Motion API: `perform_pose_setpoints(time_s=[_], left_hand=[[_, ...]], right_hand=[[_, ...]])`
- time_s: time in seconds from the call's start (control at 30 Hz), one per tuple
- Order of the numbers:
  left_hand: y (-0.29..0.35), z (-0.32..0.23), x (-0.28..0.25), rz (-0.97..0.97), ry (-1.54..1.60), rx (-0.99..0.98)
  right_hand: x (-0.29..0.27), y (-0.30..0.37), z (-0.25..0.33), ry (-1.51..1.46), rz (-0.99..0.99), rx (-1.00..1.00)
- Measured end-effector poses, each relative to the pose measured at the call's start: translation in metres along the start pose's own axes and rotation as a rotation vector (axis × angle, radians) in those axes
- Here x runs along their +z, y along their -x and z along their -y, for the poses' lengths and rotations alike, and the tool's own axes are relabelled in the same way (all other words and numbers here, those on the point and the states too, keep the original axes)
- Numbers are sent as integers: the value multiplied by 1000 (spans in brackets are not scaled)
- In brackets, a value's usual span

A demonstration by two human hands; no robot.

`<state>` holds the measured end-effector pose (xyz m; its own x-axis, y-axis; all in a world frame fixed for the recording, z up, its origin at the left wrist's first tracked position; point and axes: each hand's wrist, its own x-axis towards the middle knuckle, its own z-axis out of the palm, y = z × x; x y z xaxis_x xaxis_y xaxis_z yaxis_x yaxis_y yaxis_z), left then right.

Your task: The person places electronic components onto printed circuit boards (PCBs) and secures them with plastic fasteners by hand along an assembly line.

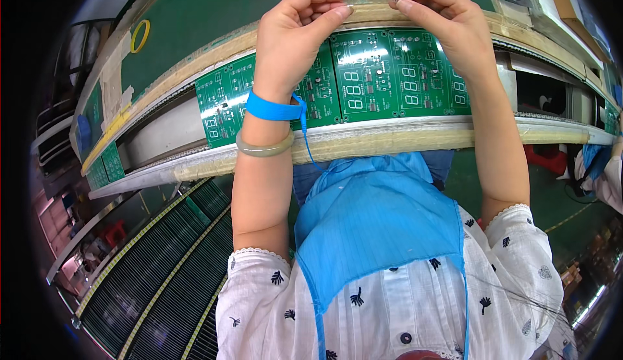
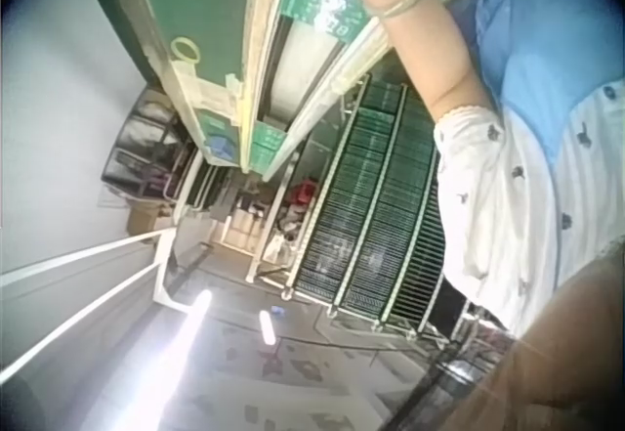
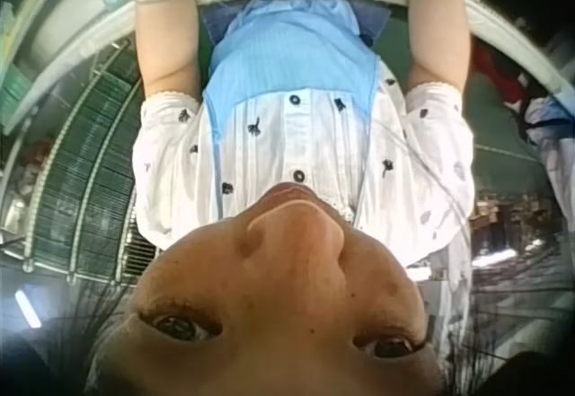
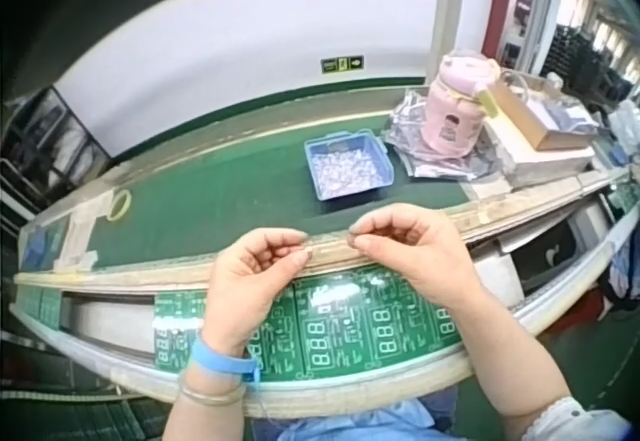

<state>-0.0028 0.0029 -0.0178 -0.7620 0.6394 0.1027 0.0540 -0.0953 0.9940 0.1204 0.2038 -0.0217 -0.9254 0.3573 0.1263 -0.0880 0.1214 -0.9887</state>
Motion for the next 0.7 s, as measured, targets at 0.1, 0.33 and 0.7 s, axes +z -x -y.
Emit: perform_pose_setpoints(time_s=[0.1, 0.33, 0.7], left_hand=[[2, 2, -3, 45, -36, -25], [5, 5, 1, 17, -6, 12], [6, 7, 0, -17, -40, 44]], right_hand=[[0, 2, -2, 39, -16, 22], [-1, 4, -5, 28, 1, 16], [-1, 9, -1, 308, 20, -29]])
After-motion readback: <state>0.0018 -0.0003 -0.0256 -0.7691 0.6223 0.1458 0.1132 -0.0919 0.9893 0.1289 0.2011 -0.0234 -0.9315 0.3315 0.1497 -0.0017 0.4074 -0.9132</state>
